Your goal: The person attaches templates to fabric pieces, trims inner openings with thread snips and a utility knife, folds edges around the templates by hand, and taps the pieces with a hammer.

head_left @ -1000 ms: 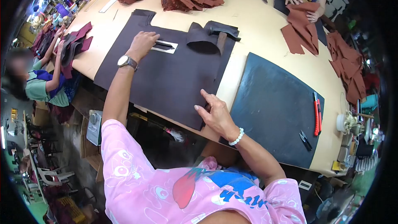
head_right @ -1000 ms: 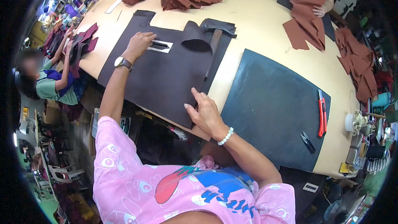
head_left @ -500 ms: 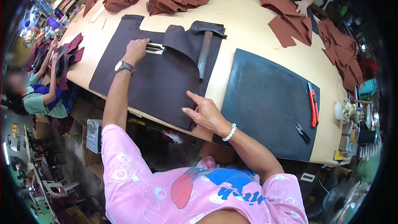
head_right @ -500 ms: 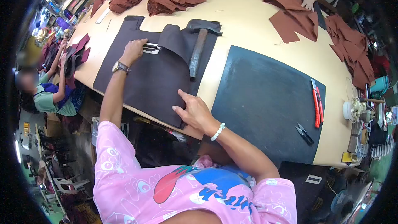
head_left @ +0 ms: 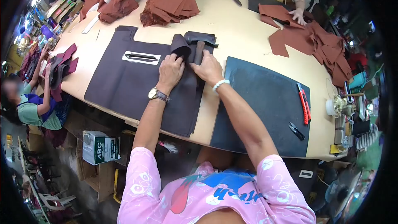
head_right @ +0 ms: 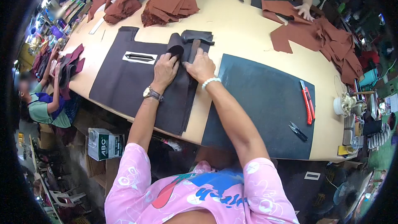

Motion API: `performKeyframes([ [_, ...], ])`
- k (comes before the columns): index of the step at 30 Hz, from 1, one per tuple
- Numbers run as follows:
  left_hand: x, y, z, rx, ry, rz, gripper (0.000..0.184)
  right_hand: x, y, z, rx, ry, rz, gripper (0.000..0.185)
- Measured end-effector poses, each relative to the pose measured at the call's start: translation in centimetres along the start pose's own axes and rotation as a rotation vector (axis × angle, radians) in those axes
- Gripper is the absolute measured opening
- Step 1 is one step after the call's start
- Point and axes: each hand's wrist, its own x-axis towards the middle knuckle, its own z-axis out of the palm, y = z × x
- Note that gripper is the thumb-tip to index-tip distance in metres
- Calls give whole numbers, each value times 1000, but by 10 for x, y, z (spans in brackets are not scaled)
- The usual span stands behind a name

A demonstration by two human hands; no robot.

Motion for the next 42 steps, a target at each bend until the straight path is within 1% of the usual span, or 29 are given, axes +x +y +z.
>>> performKeyframes([
  [1,0,-4,4,-32,-3,48,25,3,-2,3,-17,1,34,61],
  [4,3,-7,4,-47,-43,195,39,18,-5,-5,47,-110,169,63],
  [5,2,-7,3,-8,-150,158,49,25,2,-2,185,-59,213,62],
  [6,2,-7,5,49,-160,175,50,31,12,1,384,19,211,61],
  [8,4,-8,12,164,-173,207,51,49,37,12,553,41,222,62],
  [9,8,-7,13,180,-190,212,53,50,37,7,608,35,237,67],
  [12,36,20,-10,271,-545,84,59,27,19,-26,636,77,175,66],
  [13,36,17,-1,306,-470,151,47,14,9,-38,656,32,116,66],
  [14,35,18,4,342,-475,150,45,-10,-15,-63,681,-15,104,65],
  [16,34,20,11,419,-485,152,41,-21,-19,-55,757,-114,41,65],
  [18,15,-1,30,292,-236,206,37,-33,-24,-51,925,-305,37,64],
  [19,10,-4,26,228,-112,231,35,-39,-29,-50,901,-352,42,64],
  [20,3,-5,23,109,-186,129,32,-43,-33,-49,875,-400,46,63],
  [22,1,2,0,15,-490,-138,37,-46,-37,-43,808,-423,29,63],
  [25,-38,12,-13,149,-201,-135,49,-34,-32,-20,745,-370,112,60],
  [28,-56,45,-37,155,-372,-91,76,-40,-37,-10,580,-173,-28,56],
  [29,-62,49,-37,104,-370,-87,84,-47,-40,-17,598,-203,-3,54],
  [32,-75,48,-32,-58,-398,-34,64,-62,-46,-33,625,-317,-128,54],
  [33,-78,48,-26,-33,-351,6,68,-60,-45,-32,642,-389,-126,56],
  [36,-78,47,-18,0,-377,-64,74,-47,-38,-18,671,-411,-67,55],
  [37,-76,50,-17,19,-359,-69,74,-44,-38,-15,593,-329,-42,55],
  [38,-75,54,-17,38,-341,-75,73,-37,-36,-16,560,-324,31,55],
  [40,-72,57,-17,66,-323,-86,71,-21,-28,5,499,-146,80,55],
  [42,-69,62,-22,91,-331,-93,66,-4,-23,15,503,-131,178,59],
])
